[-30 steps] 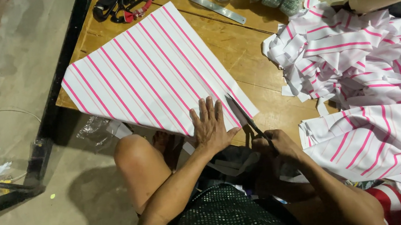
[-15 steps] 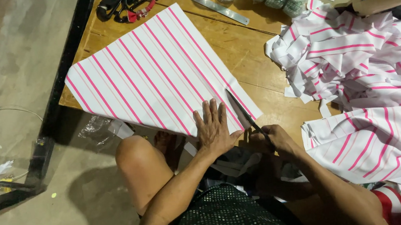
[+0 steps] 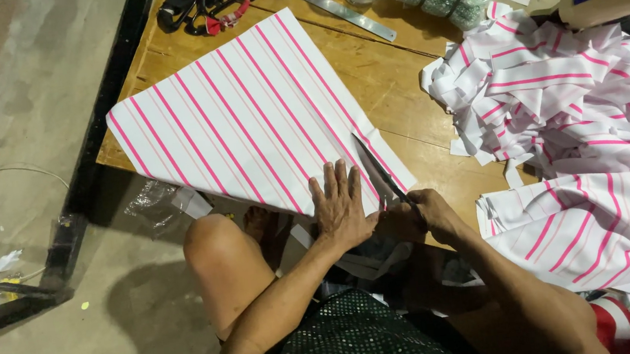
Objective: Cutting striped fabric into patterns using scissors on a wooden table
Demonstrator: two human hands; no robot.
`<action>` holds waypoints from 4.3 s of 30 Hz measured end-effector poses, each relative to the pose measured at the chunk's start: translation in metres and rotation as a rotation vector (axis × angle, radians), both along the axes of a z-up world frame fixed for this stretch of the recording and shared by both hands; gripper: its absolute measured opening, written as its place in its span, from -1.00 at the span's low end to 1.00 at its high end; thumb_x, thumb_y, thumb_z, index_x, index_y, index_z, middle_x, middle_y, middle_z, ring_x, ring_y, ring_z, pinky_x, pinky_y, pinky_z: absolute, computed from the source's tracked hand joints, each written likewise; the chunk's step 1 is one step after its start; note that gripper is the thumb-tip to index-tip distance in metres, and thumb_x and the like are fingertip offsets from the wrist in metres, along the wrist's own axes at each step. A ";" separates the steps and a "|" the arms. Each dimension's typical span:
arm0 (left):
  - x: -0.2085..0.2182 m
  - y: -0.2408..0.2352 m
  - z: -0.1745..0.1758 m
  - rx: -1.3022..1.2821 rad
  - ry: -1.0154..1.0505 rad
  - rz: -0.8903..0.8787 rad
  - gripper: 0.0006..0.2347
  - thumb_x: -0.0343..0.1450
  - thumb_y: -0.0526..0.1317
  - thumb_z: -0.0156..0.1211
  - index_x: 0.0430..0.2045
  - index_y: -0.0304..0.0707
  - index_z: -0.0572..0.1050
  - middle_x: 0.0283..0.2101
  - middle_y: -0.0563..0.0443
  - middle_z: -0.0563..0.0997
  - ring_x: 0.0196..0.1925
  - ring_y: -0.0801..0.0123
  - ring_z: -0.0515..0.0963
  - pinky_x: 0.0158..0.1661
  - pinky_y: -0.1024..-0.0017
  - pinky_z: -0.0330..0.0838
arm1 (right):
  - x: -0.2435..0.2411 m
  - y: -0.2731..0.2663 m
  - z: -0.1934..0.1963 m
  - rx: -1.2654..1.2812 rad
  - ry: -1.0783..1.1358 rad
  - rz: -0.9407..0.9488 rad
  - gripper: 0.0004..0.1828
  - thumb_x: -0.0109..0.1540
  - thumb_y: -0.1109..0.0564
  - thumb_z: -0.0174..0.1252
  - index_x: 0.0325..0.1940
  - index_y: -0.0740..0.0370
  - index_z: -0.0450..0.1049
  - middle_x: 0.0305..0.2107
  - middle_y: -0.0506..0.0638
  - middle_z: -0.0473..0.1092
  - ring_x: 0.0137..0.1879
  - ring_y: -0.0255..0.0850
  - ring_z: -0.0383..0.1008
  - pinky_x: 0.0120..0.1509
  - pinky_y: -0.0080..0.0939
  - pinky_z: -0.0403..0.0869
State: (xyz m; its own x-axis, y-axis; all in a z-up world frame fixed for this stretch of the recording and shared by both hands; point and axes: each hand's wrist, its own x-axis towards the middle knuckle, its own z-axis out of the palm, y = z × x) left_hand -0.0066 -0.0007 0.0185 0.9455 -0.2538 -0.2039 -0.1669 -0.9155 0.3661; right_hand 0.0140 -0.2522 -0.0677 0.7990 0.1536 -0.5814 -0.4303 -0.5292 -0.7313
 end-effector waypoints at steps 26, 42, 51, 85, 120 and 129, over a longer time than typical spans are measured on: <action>-0.008 -0.003 0.030 0.079 0.169 -0.047 -0.07 0.28 0.19 0.19 0.49 -0.26 -0.14 0.56 -0.36 -0.24 0.58 -0.21 -0.34 0.36 -0.39 -0.49 | 0.038 0.061 0.076 0.181 0.081 -0.153 -0.48 0.06 -0.12 0.42 -0.44 0.42 0.41 -0.77 0.06 0.23 -0.67 -0.16 0.38 -0.60 -0.26 0.41; -0.018 -0.010 0.002 0.047 0.182 -0.084 -0.12 0.37 0.20 0.07 0.48 -0.32 -0.17 0.55 -0.41 -0.29 0.57 -0.28 -0.40 0.35 -0.43 -0.52 | 0.048 0.087 0.087 0.248 0.058 -0.222 -0.53 0.08 -0.04 0.42 -0.55 0.32 0.32 -0.83 0.05 0.23 -0.75 -0.17 0.37 -0.68 -0.26 0.41; -0.026 -0.008 -0.012 -0.047 -0.010 -0.063 -0.28 0.30 0.26 0.13 0.19 -0.37 0.40 0.54 -0.43 -0.18 0.58 -0.28 -0.29 0.35 -0.44 -0.44 | 0.041 0.093 0.089 0.186 -0.024 -0.204 -0.58 0.12 0.04 0.40 -0.57 0.41 0.39 -0.87 0.15 0.24 -0.77 -0.13 0.38 -0.67 -0.28 0.40; 0.136 0.085 -0.005 0.129 -0.071 0.280 -0.29 0.46 0.27 -0.11 0.49 -0.02 -0.02 0.56 -0.31 -0.09 0.58 -0.24 -0.23 0.34 -0.46 -0.35 | 0.081 0.092 0.040 0.117 0.031 -0.197 -0.50 0.03 -0.18 0.43 -0.60 0.28 0.43 -0.85 0.10 0.23 -0.74 -0.12 0.39 -0.69 -0.28 0.32; 0.136 0.084 0.010 0.144 -0.012 0.262 -0.28 0.46 0.25 -0.09 0.50 -0.04 -0.04 0.56 -0.32 -0.12 0.58 -0.27 -0.27 0.35 -0.44 -0.35 | 0.132 0.116 0.046 0.216 -0.027 -0.130 -0.59 0.06 -0.02 0.40 -0.66 0.31 0.43 -0.89 0.10 0.24 -0.78 -0.12 0.37 -0.70 -0.26 0.30; 0.135 0.083 0.017 0.118 0.026 0.265 -0.28 0.47 0.26 -0.12 0.50 -0.04 -0.07 0.57 -0.32 -0.18 0.58 -0.29 -0.32 0.34 -0.47 -0.43 | 0.144 0.134 0.068 0.202 0.013 -0.130 -0.54 0.02 -0.13 0.38 -0.62 0.30 0.43 -0.86 0.10 0.26 -0.76 -0.11 0.37 -0.67 -0.25 0.29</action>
State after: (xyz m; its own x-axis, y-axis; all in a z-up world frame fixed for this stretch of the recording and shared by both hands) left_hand 0.1289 0.0825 0.0351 0.9699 0.0283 -0.2419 0.0919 -0.9624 0.2556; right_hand 0.1575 -0.1182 -0.0001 0.8123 0.1647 -0.5595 -0.4952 -0.3120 -0.8108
